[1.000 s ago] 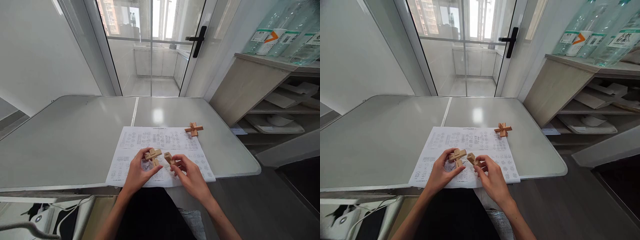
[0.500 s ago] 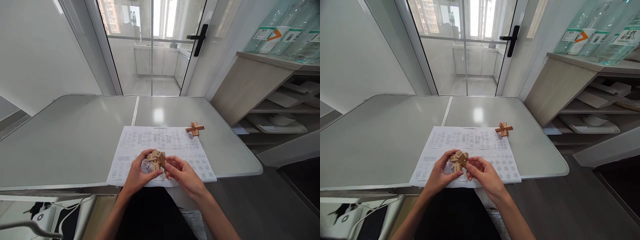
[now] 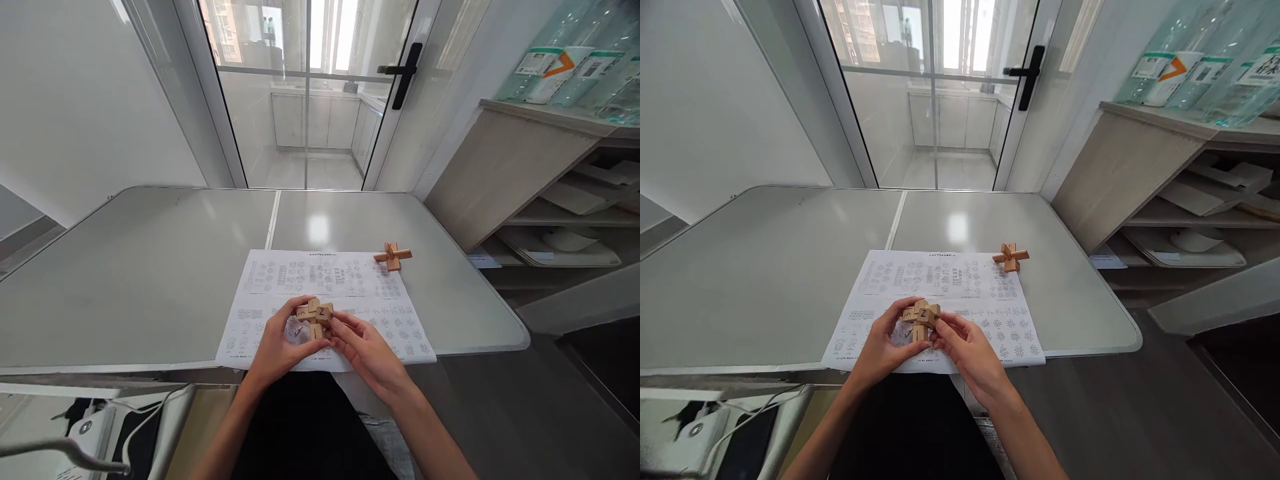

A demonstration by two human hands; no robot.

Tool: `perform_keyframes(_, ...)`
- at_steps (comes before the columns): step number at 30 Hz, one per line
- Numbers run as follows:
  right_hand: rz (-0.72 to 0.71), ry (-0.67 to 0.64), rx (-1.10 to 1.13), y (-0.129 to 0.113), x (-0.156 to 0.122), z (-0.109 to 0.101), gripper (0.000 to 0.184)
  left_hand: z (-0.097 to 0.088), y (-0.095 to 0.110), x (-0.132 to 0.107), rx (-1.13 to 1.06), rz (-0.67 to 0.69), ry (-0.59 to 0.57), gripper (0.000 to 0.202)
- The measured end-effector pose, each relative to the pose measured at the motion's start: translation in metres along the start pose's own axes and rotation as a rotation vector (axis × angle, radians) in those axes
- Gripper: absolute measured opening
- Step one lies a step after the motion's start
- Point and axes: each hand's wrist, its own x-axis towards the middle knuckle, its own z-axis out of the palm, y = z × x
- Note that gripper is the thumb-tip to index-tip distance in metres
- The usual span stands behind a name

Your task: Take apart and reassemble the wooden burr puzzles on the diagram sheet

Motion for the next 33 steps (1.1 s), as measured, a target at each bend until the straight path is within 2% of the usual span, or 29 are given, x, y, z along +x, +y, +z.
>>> perform_keyframes(4, -0.051, -0.119, -0.033, -0.005, -0.003, 0.006, 0.038, 0.002, 0.000, 0.000, 0.074, 0.061, 0.000, 0.064)
perform_keyframes(10, -0.069, -0.124, -0.157, -0.006, -0.003, 0.008, 0.040, 0.003, -0.002, 0.000, 0.145, 0.145, -0.027, 0.066)
perform_keyframes(15, -0.038, -0.166, -0.189, -0.002, 0.000, 0.006, 0.042, 0.003, 0.000, 0.001, 0.138, 0.159, -0.069, 0.065)
perform_keyframes(19, -0.038, -0.135, -0.171, 0.003, -0.002, 0.002, 0.050, 0.003, -0.001, 0.000, 0.091, 0.120, -0.076, 0.068)
perform_keyframes(22, -0.080, -0.082, -0.201, 0.005, -0.004, 0.002, 0.047, 0.002, -0.003, 0.000, 0.058, 0.094, -0.049, 0.068)
perform_keyframes(27, -0.183, -0.025, -0.400, 0.006, -0.004, 0.006, 0.043, 0.001, -0.005, -0.002, 0.010, 0.060, -0.028, 0.068)
perform_keyframes(33, -0.384, 0.051, -0.662, 0.007, 0.000, 0.003, 0.038, 0.000, -0.006, -0.002, 0.035, 0.063, -0.028, 0.068)
